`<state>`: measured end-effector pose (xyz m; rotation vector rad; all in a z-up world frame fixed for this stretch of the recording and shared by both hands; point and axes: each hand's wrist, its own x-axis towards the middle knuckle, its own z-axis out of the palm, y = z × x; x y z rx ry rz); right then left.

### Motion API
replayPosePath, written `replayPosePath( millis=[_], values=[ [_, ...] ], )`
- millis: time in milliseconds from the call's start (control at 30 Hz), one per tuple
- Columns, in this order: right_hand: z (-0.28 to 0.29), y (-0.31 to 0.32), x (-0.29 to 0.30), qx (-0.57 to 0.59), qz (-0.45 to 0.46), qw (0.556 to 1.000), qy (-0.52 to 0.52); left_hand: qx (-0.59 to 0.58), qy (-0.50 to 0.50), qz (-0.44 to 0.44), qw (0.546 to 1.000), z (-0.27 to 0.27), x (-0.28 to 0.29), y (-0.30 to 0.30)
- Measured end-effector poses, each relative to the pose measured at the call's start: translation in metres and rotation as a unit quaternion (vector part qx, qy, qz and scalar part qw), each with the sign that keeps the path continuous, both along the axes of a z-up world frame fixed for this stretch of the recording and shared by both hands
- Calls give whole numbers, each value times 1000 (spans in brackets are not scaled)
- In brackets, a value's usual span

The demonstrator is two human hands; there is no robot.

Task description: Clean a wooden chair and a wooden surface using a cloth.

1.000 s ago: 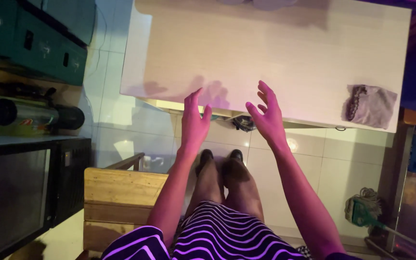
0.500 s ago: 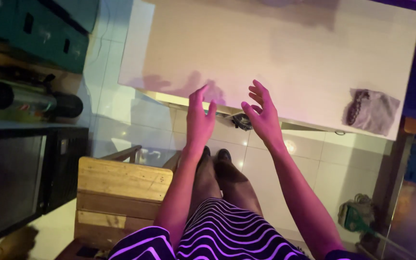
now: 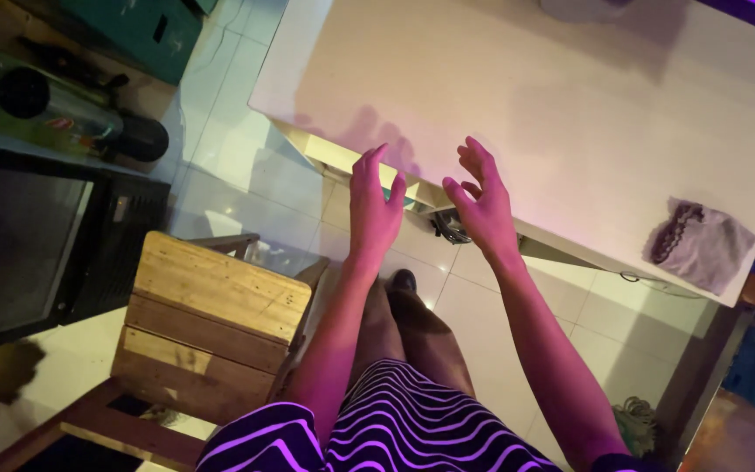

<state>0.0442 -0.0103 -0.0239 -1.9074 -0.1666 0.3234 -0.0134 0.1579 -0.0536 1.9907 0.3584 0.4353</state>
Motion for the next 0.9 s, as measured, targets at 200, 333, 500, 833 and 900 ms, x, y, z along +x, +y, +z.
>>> replayPosePath(
  millis=[200, 333, 500, 833, 900],
  values=[
    [-3, -1, 3, -20, 13, 1000, -7, 15, 1, 10, 1000, -7, -4, 3],
    [1, -3, 4, -8, 15, 1000, -8, -16, 35, 14, 999, 4, -6, 4],
    [1, -3, 6, -14, 18, 1000, -2, -22, 20, 4, 1000, 8, -9, 9],
    [3, 19, 2, 8, 27, 999, 38, -22, 63, 40, 997, -14, -25, 36],
    [7, 26, 2, 5, 31, 999, 41, -30, 69, 42, 996, -15, -23, 45]
  ],
)
